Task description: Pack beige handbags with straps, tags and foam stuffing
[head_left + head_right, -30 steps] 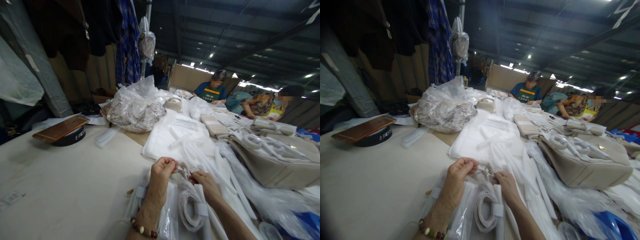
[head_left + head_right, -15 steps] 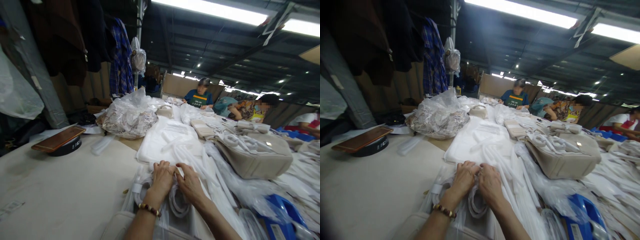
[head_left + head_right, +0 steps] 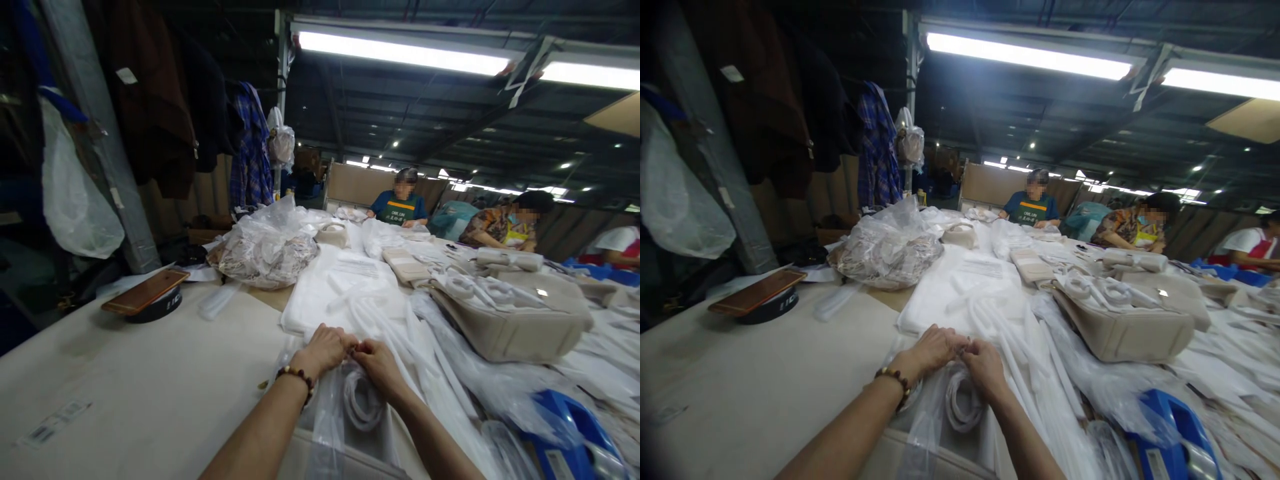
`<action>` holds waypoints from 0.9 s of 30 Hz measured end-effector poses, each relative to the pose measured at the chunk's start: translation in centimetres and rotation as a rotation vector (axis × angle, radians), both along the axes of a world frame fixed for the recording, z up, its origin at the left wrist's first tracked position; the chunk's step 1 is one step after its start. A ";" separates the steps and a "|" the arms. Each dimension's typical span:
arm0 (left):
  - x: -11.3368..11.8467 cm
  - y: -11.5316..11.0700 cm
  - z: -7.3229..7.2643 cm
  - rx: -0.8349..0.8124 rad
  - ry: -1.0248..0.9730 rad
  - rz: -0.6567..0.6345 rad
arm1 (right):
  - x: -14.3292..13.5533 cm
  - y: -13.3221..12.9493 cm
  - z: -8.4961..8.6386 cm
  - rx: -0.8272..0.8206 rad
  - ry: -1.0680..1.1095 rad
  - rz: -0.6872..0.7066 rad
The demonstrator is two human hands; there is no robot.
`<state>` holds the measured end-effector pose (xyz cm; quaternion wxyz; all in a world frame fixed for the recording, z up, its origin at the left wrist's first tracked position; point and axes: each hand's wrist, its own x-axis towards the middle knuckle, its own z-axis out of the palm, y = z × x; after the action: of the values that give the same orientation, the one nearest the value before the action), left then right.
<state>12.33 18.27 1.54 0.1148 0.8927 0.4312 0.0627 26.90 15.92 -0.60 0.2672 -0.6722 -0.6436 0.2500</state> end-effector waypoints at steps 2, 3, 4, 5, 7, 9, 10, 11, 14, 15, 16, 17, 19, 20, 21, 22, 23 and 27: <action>0.1 0.0 0.5 0.002 0.037 -0.028 | 0.1 -0.2 0.0 0.002 0.013 -0.001; 0.1 0.0 0.8 0.004 0.054 -0.039 | 0.1 -0.3 0.1 0.004 0.017 0.001; 0.0 0.0 1.0 0.009 0.070 -0.048 | 0.2 -0.4 0.2 0.006 0.018 0.005; -0.2 0.1 1.2 0.015 0.084 -0.053 | 0.2 -0.6 0.4 0.006 0.016 0.008; -0.8 0.2 1.6 0.027 0.114 -0.042 | 0.1 -0.8 0.7 0.007 0.008 0.015; -1.5 0.3 2.0 0.031 0.151 0.003 | 0.0 -1.0 1.1 0.012 -0.001 0.021; -1.8 0.3 2.2 0.025 0.173 0.040 | -0.1 -1.1 1.2 0.015 -0.005 0.022; -2.0 0.3 2.3 0.015 0.195 0.084 | -0.1 -1.2 1.3 0.018 -0.010 0.023; -2.3 -0.1 2.2 -0.033 0.239 0.220 | -0.3 -1.5 1.5 0.021 -0.031 0.017; -2.3 -0.2 2.1 -0.047 0.240 0.250 | -0.4 -1.5 1.7 0.020 -0.040 0.015; -2.2 -0.4 2.0 -0.058 0.234 0.266 | -0.5 -1.6 1.8 0.017 -0.050 0.014; -2.1 -0.6 1.9 -0.066 0.224 0.272 | -0.5 -1.7 1.9 0.014 -0.061 0.014; -1.9 -0.9 1.9 -0.077 0.206 0.277 | -0.6 -1.8 2.3 0.007 -0.084 0.016; -1.9 -1.0 2.0 -0.085 0.207 0.286 | -0.7 -1.9 2.4 0.001 -0.096 0.015; -1.9 -1.0 2.1 -0.095 0.216 0.301 | -0.7 -2.0 2.6 -0.006 -0.109 0.013; -1.9 -0.9 2.3 -0.107 0.231 0.320 | -0.8 -2.0 2.7 -0.015 -0.122 0.010; -2.0 -0.8 2.5 -0.122 0.249 0.337 | -0.8 -2.0 2.7 -0.025 -0.137 0.007; -2.8 -0.4 2.9 -0.204 0.289 0.375 | -1.0 -2.1 2.6 -0.074 -0.198 -0.004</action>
<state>9.50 17.89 4.44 0.1279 0.7805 0.6053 -0.0894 25.94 13.85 2.02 0.1777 -0.7043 -0.6559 0.2056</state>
